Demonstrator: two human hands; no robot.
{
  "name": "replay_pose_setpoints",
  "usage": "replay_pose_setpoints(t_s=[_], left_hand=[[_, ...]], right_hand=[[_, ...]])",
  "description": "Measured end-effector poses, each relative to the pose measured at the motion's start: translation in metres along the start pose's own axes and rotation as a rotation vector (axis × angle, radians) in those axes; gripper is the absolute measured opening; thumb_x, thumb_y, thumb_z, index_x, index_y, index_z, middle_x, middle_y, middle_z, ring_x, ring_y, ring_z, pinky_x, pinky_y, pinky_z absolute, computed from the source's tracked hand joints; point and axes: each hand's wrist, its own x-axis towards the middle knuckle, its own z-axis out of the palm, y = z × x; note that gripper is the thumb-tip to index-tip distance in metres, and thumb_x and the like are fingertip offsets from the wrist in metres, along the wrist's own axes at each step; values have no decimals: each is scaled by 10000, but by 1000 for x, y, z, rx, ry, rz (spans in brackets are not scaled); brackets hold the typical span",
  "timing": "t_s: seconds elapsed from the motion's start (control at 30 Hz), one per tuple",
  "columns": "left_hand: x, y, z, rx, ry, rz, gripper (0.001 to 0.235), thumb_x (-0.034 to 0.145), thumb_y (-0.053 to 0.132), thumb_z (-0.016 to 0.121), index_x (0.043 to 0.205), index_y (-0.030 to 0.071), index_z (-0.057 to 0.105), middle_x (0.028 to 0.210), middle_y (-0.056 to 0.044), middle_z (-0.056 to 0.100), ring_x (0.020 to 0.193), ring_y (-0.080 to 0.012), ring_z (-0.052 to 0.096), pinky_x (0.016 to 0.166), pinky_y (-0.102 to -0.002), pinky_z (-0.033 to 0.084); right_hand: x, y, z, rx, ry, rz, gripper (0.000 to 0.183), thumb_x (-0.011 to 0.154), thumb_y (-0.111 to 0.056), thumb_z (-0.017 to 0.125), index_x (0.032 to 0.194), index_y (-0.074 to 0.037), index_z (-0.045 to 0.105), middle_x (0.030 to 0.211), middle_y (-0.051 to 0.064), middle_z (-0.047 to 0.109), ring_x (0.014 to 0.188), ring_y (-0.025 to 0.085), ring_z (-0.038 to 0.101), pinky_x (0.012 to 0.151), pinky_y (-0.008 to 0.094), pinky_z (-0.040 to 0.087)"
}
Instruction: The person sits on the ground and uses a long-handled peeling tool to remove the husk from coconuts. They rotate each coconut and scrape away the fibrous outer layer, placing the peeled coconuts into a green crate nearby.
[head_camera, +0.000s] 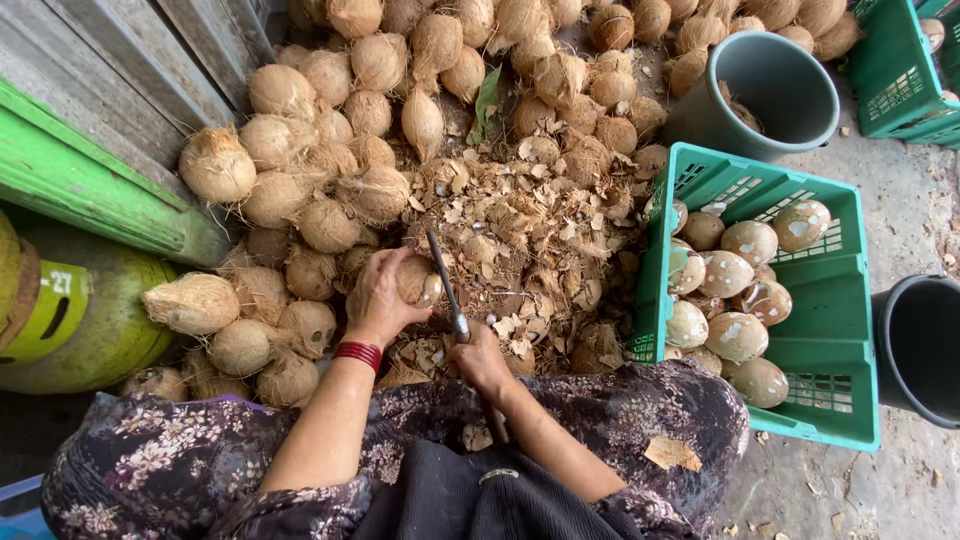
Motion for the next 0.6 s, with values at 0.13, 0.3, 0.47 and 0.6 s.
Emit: replay_pose_setpoints(t_s=[0.13,0.3,0.47,0.6], left_hand=[[-6,-5,16,-9,87,95,964,452,248,1010,1291,289,537,1242,-116,531,1110,-323,579,881,-471,576],[-12,14,24,115,-43,-115,951,472,178,979,1308,311,546,1312,-121,489,1172,-352,529,863,-489,589],[-15,30,22,137,-9,-110,964,413,144,985,1271,301,575,1309,-103,477,1204,-341,491,892,-505,578],[-7,18,16,64,85,-39,964,406,147,999,1264,289,583,1271,-115,485,1179,-342,493,891,-514,564]], right_hand=[[-14,-15,-7,-81,27,-70,96,842,-10,596,823,-89,544,654,11,555,487,116,481,421,266,421],[-10,1,-2,107,65,-83,161,795,48,580,810,-78,482,625,48,508,446,146,444,392,291,404],[-17,-10,-5,110,2,93,91,812,25,581,774,-44,533,614,79,560,416,166,470,375,301,422],[-25,-30,-16,76,48,22,130,795,25,627,806,-76,547,637,47,569,449,129,480,388,274,409]])
